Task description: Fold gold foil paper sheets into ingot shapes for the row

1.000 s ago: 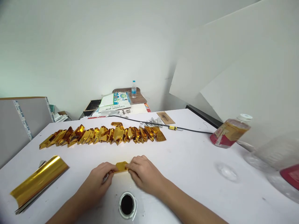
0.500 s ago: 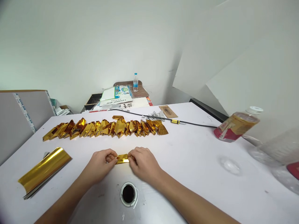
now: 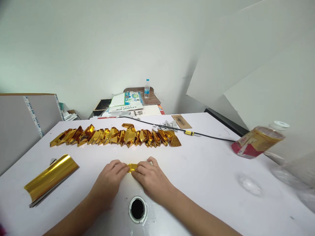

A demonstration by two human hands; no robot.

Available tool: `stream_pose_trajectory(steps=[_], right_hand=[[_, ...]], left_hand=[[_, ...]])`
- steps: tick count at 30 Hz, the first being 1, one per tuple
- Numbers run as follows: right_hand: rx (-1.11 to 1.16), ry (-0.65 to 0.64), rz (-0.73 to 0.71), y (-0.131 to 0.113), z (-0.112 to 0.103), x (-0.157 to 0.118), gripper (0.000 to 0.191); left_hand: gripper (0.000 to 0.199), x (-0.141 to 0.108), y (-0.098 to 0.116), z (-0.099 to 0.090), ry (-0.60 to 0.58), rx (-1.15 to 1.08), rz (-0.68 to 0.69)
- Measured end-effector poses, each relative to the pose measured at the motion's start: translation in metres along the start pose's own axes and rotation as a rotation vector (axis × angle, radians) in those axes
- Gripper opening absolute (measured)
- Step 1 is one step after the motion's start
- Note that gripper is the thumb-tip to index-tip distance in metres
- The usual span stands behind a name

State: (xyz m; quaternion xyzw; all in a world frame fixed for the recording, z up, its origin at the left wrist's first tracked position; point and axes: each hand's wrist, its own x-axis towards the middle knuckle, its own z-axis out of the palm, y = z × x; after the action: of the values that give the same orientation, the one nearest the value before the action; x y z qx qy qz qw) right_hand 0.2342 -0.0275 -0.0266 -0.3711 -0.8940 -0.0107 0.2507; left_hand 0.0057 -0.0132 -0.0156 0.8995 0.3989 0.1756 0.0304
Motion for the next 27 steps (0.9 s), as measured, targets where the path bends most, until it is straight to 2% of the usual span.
stream_pose_trajectory(steps=[2,4,8,12,16,20,23,27], right_hand=[[0.071,0.002,0.060,-0.002,-0.003,-0.007,0.035],[0.088,-0.026,0.093,-0.003,-0.011,-0.015,0.038],[0.011,-0.108,0.137,-0.002,-0.029,-0.026,0.038],[-0.057,-0.164,0.119,-0.001,-0.034,-0.028,0.042],[-0.061,-0.132,0.099,0.000,-0.031,-0.030,0.038],[-0.005,-0.092,0.147,-0.004,-0.026,-0.026,0.036],[0.011,-0.128,0.162,-0.004,-0.024,-0.023,0.037],[0.031,-0.188,0.195,-0.001,-0.028,-0.029,0.043]], left_hand=[[0.042,-0.011,0.004,0.000,-0.008,0.133,0.068],[0.044,-0.021,0.006,-0.004,-0.037,0.195,0.066],[0.051,-0.034,0.003,-0.014,-0.059,0.204,0.047],[0.056,-0.042,-0.002,-0.012,-0.012,0.231,0.049],[0.055,-0.040,0.002,-0.009,0.010,0.193,0.027],[0.041,-0.026,0.010,-0.013,-0.005,0.091,-0.051],[0.035,-0.022,0.009,-0.015,0.000,0.036,-0.049],[0.042,-0.032,0.000,-0.017,0.041,-0.031,-0.061]])
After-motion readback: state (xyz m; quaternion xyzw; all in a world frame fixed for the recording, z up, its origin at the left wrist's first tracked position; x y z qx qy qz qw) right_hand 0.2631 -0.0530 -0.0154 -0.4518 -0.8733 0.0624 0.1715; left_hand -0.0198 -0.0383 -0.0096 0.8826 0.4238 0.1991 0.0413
